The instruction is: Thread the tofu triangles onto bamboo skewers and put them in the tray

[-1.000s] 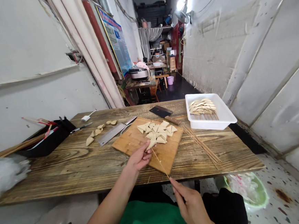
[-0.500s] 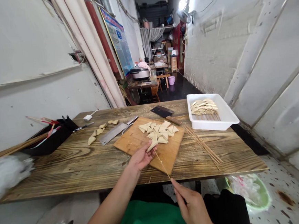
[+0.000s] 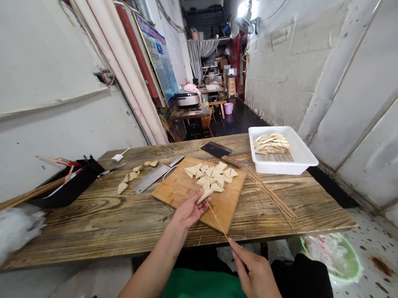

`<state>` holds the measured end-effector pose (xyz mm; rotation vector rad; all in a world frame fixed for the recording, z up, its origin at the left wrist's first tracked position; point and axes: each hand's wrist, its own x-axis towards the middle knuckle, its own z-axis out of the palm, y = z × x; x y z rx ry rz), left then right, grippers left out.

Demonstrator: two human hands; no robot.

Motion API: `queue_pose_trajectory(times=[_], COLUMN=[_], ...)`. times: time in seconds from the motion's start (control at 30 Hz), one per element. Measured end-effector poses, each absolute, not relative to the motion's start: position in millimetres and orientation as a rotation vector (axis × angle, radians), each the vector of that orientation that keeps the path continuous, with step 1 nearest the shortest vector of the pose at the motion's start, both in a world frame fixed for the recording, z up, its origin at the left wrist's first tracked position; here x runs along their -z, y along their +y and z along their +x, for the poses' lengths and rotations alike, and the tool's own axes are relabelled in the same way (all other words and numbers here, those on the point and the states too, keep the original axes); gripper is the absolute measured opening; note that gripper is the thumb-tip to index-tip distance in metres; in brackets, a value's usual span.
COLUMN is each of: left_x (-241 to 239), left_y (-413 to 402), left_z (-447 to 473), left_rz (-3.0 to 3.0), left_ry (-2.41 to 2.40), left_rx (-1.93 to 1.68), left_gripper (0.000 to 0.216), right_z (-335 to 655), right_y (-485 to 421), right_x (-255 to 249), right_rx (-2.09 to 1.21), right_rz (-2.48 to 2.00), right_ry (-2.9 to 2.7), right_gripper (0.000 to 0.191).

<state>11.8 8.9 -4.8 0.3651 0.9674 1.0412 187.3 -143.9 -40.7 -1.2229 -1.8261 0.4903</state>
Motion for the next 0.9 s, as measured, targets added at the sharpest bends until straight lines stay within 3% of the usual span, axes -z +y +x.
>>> queue_pose_trajectory(times=[0.9], left_x=[4.7], left_y=[0.7], left_z=[25.4], left_rz=[0.477], left_ry=[0.925], left_rx=[-1.096], left_gripper=[0.012], right_z=[172.6], right_y=[-137.5], right_x=[40.8], right_rx=[-0.378], right_rz=[-1.241], right_ry=[-1.777], right_gripper=[0.036])
